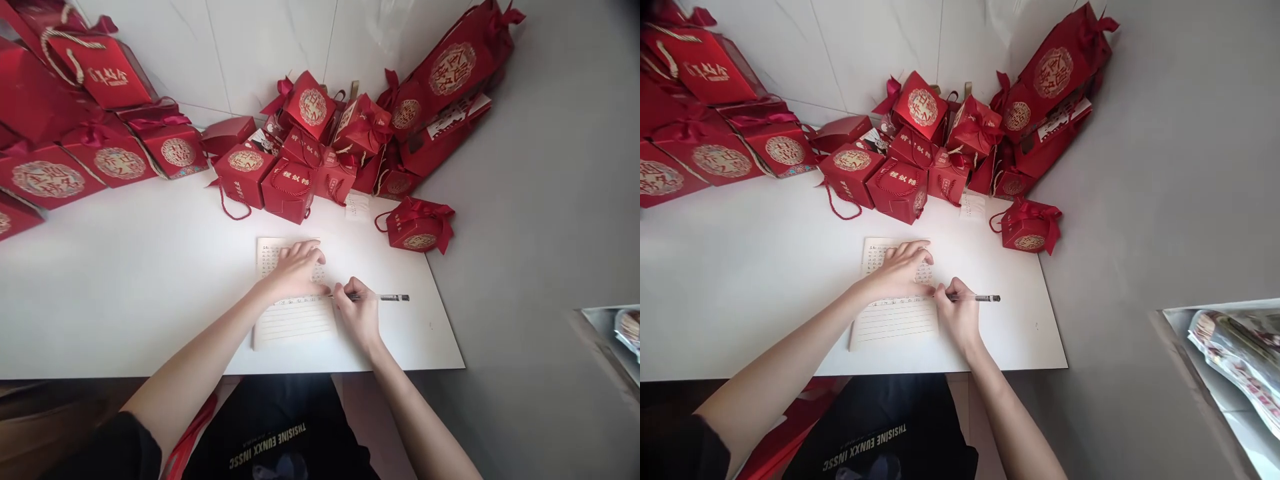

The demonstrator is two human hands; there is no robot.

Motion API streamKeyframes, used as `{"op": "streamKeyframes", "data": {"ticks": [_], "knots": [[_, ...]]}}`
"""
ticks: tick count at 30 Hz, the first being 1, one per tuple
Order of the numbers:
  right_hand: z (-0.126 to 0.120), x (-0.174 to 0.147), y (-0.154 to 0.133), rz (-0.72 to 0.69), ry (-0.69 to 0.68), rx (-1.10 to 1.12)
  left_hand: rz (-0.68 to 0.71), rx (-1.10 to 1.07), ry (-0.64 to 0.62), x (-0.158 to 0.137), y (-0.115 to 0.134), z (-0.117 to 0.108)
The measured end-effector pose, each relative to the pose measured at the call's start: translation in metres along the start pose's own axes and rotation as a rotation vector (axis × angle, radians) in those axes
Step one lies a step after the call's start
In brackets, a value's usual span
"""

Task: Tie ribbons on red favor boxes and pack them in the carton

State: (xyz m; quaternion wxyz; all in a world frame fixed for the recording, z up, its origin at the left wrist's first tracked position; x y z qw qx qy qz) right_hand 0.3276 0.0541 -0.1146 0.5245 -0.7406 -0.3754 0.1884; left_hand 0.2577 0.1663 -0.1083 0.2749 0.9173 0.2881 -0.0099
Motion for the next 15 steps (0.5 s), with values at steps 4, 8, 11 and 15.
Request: {"op": "streamKeyframes", "data": {"ticks": [4, 8, 11, 15], "knots": [[0.0028, 0.0000, 0.0020, 0.001, -0.032, -0.040, -0.017, -0.008, -0.018, 0.0026, -0.0027, 0.0040], [0.0021, -0.0006, 0.0026, 0.003, -0.034, -0.078, -0.028, -0.018, -0.013, 0.0030, -0.0015, 0.0035], [0.0005, -0.0008, 0.0015, -0.002, -0.029, -0.110, -0.050, -0.015, -0.020, 0.0029, -0.0007, 0.0033], [-0.0012, -0.0014, 0.0008, 0.022, -0.015, -0.092, -0.067, -0.020, -0.016, 0.0029, -0.0003, 0.0028]]}}
Point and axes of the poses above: each hand's wrist, its own x-axis towards the middle knuckle, its own z-axis out of the palm, y = z × x, the point moved 10 cm from there along x, towards the middle knuckle, and after that the axes turned 6 degrees about -z, right-handed, at the moved point
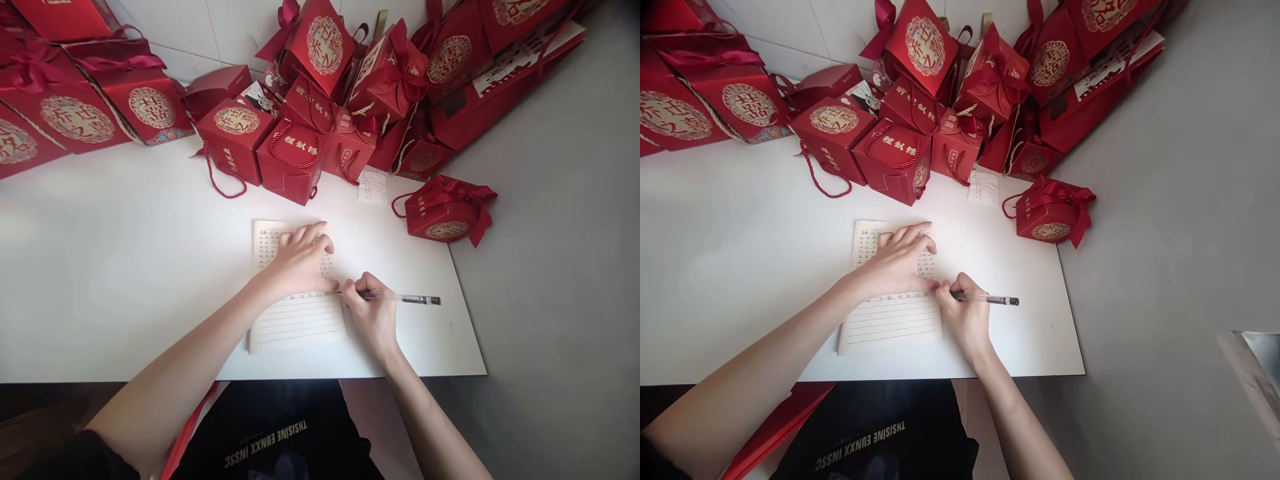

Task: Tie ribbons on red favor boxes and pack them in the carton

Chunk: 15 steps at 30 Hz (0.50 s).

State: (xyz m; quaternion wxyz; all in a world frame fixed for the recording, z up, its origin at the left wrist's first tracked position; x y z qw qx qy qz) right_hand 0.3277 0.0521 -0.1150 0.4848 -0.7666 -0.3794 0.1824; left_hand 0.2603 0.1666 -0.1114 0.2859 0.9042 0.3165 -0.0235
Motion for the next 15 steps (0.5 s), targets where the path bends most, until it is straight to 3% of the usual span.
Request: {"op": "streamKeyframes", "data": {"ticks": [15], "knots": [[-0.0046, -0.0006, -0.0013, -0.008, 0.036, -0.037, 0.013, -0.005, -0.006, 0.0001, 0.0019, 0.0005]]}}
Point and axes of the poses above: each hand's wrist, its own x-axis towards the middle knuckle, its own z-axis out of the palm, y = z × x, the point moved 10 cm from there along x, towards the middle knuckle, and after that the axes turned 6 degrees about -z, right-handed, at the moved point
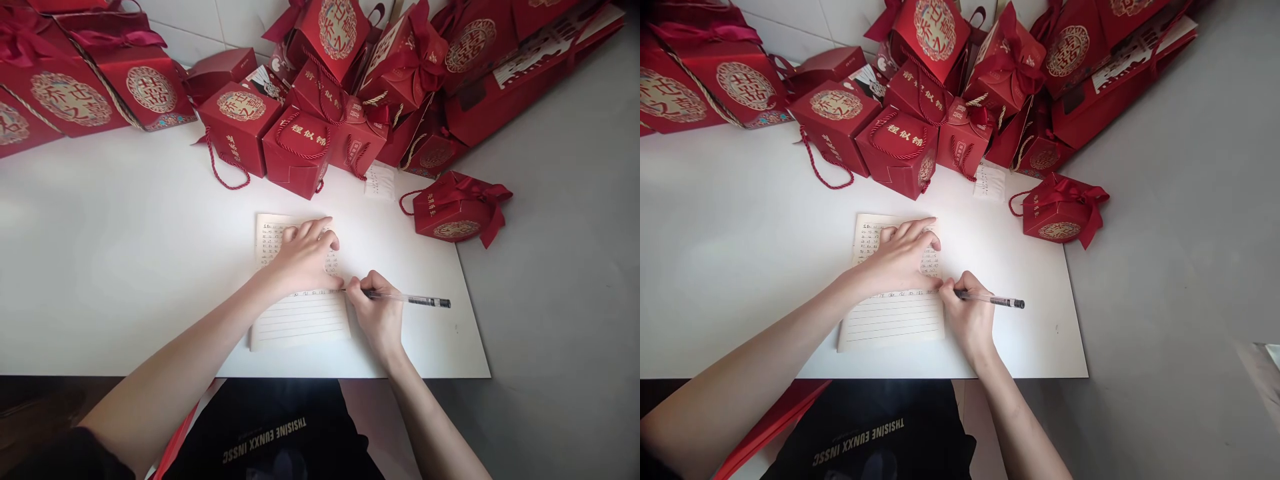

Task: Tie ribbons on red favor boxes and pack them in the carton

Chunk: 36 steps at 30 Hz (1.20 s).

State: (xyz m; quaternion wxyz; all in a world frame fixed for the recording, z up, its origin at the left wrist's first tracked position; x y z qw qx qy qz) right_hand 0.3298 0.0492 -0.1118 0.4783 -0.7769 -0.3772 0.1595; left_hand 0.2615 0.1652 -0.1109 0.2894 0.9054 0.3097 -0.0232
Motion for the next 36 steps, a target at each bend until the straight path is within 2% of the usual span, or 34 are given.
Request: {"op": "streamKeyframes", "data": {"ticks": [6, 10, 15, 17, 21, 24, 27, 29, 32, 34, 36], "knots": [[-0.002, 0.000, -0.004, -0.027, 0.021, -0.006, 0.000, -0.002, 0.000, -0.001, 0.000, 0.000], [-0.006, -0.001, -0.002, 0.019, 0.044, 0.044, 0.012, -0.012, 0.002, -0.002, 0.000, -0.001], [-0.024, -0.003, 0.009, 0.090, 0.206, 0.291, 0.040, -0.033, 0.039, -0.004, -0.001, -0.002], [-0.032, -0.003, 0.013, 0.077, 0.287, 0.325, 0.053, -0.052, 0.062, -0.004, -0.001, -0.002], [-0.035, 0.000, 0.012, -0.030, 0.327, 0.172, 0.050, -0.176, 0.103, -0.002, -0.006, -0.007], [-0.030, 0.003, 0.022, -0.013, 0.315, 0.059, -0.018, -0.432, 0.158, 0.002, -0.021, -0.016], [-0.029, 0.007, 0.031, -0.027, 0.284, 0.037, -0.030, -0.811, 0.299, 0.001, -0.040, -0.037], [-0.033, 0.009, 0.034, -0.071, 0.278, 0.057, -0.018, -0.942, 0.442, -0.005, -0.054, -0.055], [-0.044, 0.010, 0.039, -0.115, 0.299, 0.021, -0.092, -0.927, 0.762, -0.023, -0.086, -0.085], [-0.051, 0.008, 0.043, -0.113, 0.356, -0.049, -0.192, -0.868, 0.960, -0.037, -0.109, -0.102], [-0.052, 0.008, 0.050, -0.090, 0.378, -0.061, -0.295, -0.771, 1.067, -0.043, -0.127, -0.117]]}}
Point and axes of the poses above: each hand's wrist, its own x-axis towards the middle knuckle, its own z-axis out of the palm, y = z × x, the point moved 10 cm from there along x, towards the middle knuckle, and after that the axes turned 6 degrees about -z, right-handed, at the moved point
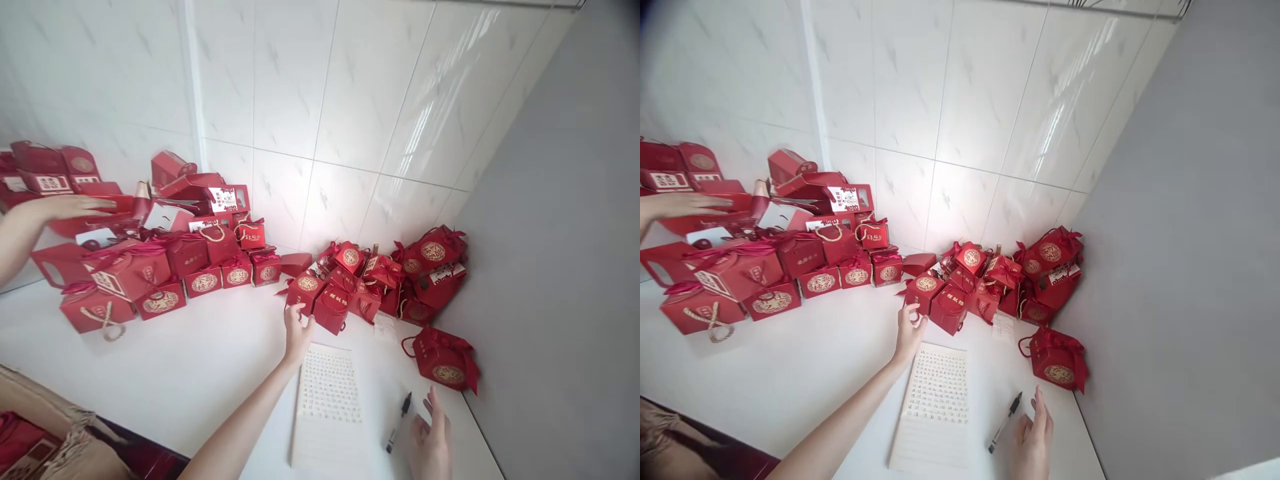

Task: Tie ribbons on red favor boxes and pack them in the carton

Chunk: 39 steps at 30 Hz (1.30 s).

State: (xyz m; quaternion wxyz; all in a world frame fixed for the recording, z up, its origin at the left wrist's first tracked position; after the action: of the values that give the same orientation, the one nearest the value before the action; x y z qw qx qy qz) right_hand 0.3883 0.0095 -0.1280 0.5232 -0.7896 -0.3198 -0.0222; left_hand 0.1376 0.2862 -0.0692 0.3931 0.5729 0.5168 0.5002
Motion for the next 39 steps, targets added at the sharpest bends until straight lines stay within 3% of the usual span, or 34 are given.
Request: {"op": "streamKeyframes", "data": {"ticks": [2, 5, 13, 20, 26, 30, 32, 34, 36, 37, 39], "knots": [[0.005, 0.000, 0.005, 0.031, -0.020, 0.054, -0.008, 0.099, 0.087, 0.017, 0.000, -0.011], [0.013, 0.002, 0.007, 0.082, -0.068, 0.109, -0.023, 0.183, 0.104, 0.041, 0.006, -0.012], [0.008, 0.005, -0.001, 0.165, -0.079, 0.111, -0.093, 0.431, -0.145, 0.073, 0.014, 0.016], [0.005, 0.004, -0.009, 0.077, -0.066, 0.124, -0.056, 0.483, -0.176, 0.085, 0.011, -0.011], [0.002, 0.000, -0.017, 0.050, -0.077, 0.114, 0.140, 0.518, -0.107, 0.065, 0.027, -0.049], [0.001, -0.002, -0.021, 0.011, -0.070, 0.134, 0.462, 0.514, -0.196, 0.015, 0.027, -0.069], [0.002, -0.003, -0.023, 0.009, -0.085, 0.133, 0.562, 0.449, -0.156, -0.009, 0.020, -0.090], [0.004, -0.004, -0.024, 0.012, -0.111, 0.125, 0.515, 0.345, -0.008, -0.017, 0.010, -0.121], [0.005, -0.004, -0.026, 0.009, -0.131, 0.117, 0.384, 0.264, 0.084, -0.013, -0.002, -0.140], [0.006, -0.004, -0.028, 0.005, -0.134, 0.114, 0.300, 0.245, 0.056, -0.006, -0.007, -0.140], [0.005, -0.004, -0.028, 0.004, -0.129, 0.105, 0.129, 0.232, -0.117, 0.012, -0.017, -0.124]]}}
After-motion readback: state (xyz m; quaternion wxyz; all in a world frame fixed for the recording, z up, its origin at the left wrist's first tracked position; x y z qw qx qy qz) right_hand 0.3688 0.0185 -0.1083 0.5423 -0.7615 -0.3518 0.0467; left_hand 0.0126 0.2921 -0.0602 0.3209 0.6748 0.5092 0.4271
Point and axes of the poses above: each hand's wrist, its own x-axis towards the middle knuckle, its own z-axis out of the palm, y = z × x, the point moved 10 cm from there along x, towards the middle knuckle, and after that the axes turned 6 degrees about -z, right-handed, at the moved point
